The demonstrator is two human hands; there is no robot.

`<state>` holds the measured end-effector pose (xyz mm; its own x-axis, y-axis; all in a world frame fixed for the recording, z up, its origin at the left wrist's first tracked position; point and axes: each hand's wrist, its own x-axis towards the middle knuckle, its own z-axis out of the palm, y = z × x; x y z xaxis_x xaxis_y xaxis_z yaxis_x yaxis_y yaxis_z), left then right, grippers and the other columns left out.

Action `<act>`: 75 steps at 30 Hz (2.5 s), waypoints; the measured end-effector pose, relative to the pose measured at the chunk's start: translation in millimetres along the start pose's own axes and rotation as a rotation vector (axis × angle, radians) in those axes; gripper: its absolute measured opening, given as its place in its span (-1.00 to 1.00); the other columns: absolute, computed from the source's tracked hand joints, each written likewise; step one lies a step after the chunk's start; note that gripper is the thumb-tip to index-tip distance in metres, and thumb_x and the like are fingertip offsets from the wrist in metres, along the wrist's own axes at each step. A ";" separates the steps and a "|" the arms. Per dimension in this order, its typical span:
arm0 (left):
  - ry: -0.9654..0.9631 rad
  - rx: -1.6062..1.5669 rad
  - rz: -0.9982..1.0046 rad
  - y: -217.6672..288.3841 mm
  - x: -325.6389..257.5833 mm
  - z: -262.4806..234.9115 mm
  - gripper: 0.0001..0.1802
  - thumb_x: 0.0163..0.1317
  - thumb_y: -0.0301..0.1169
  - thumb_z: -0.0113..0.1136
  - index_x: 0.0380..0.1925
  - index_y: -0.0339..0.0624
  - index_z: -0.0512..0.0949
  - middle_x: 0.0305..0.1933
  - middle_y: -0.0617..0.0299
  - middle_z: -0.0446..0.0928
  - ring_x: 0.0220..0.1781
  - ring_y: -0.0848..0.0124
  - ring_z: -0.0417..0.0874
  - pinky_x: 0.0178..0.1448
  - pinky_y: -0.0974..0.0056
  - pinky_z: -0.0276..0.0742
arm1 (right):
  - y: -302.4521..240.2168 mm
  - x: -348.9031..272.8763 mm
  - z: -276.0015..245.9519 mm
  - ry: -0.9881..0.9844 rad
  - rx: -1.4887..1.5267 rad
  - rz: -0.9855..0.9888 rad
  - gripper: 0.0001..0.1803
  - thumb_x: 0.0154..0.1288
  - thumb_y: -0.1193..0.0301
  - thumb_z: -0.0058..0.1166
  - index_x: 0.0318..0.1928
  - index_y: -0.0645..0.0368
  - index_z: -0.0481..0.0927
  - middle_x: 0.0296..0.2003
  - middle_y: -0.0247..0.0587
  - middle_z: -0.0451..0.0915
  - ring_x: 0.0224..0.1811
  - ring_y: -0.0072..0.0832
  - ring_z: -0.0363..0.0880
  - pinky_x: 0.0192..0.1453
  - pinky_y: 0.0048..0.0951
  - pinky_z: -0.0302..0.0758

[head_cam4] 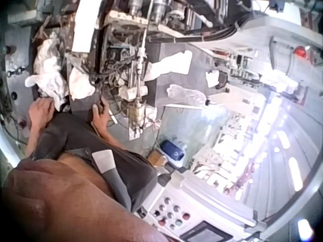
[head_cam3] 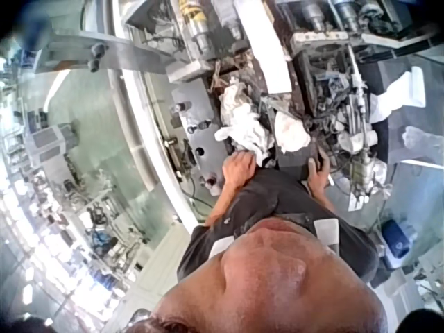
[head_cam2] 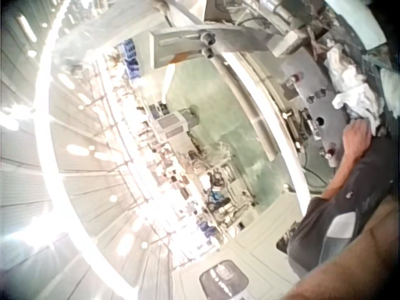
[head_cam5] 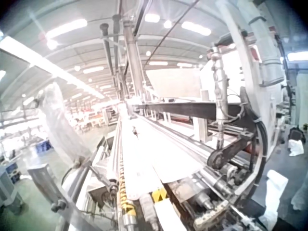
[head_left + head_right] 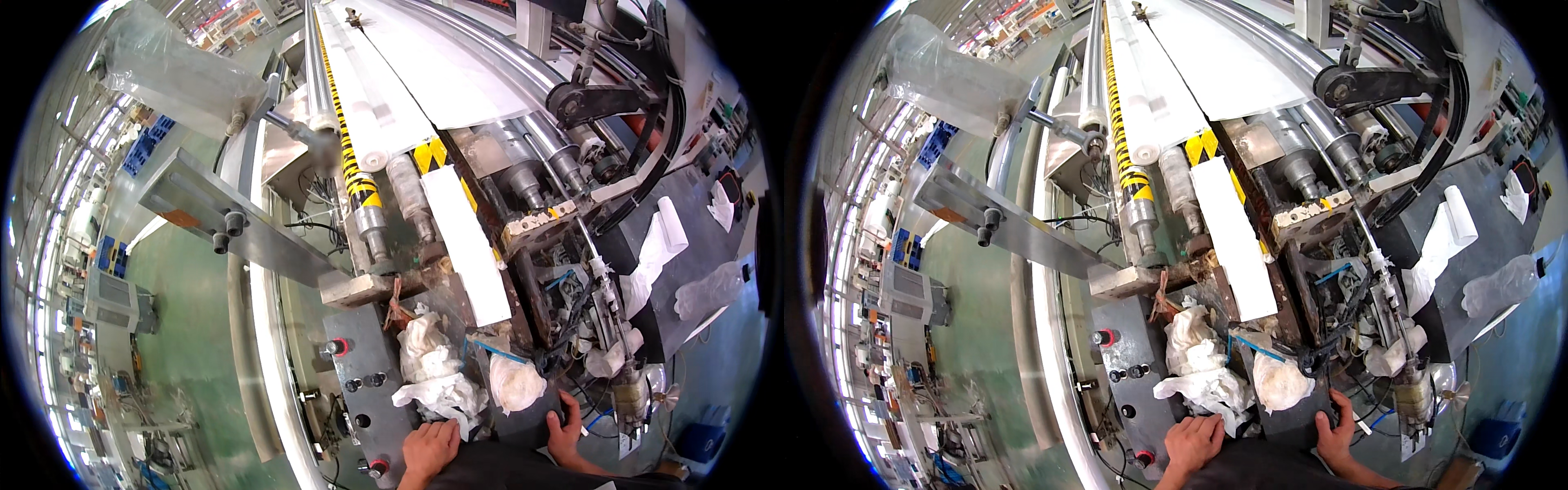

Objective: The person cleans industrial machinery with wipes and then holds up a circular metal glass-centered component for examination.

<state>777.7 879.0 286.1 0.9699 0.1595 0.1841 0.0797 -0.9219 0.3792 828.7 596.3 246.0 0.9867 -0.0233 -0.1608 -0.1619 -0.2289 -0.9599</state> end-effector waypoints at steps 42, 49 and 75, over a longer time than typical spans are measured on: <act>0.042 -0.019 0.010 9.7 0.7 -7.8 -0.91 0.15 -0.30 0.36 -0.41 0.03 0.64 -0.48 0.31 0.57 -0.43 0.31 0.61 -0.38 0.23 0.50 | -9.9 -1.9 -2.3 -0.027 -0.014 0.020 -0.46 0.33 0.41 0.16 0.27 0.31 0.38 0.19 -0.07 0.45 0.27 -0.31 0.42 0.41 -0.29 0.27; 0.043 0.009 0.021 8.3 6.0 -6.2 -0.92 0.09 -0.28 0.41 -0.41 0.10 0.70 -0.53 0.42 0.59 -0.52 0.41 0.58 -0.45 0.30 0.44 | -4.4 0.3 0.0 0.006 -0.013 -0.026 -0.51 0.29 0.44 0.17 0.19 0.31 0.42 0.17 -0.03 0.47 0.23 -0.27 0.45 0.37 -0.28 0.31; 0.023 -0.015 0.019 0.7 -1.1 1.0 -0.91 0.10 -0.28 0.40 -0.38 0.08 0.70 -0.51 0.41 0.60 -0.49 0.41 0.60 -0.44 0.29 0.45 | -7.3 -0.1 0.5 0.007 -0.022 -0.019 -0.49 0.29 0.42 0.18 0.21 0.31 0.43 0.19 -0.03 0.46 0.23 -0.28 0.45 0.36 -0.27 0.33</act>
<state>776.9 877.8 285.2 0.9655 0.1508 0.2124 0.0581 -0.9195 0.3888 829.8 598.4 252.9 0.9897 -0.0260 -0.1409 -0.1429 -0.2509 -0.9574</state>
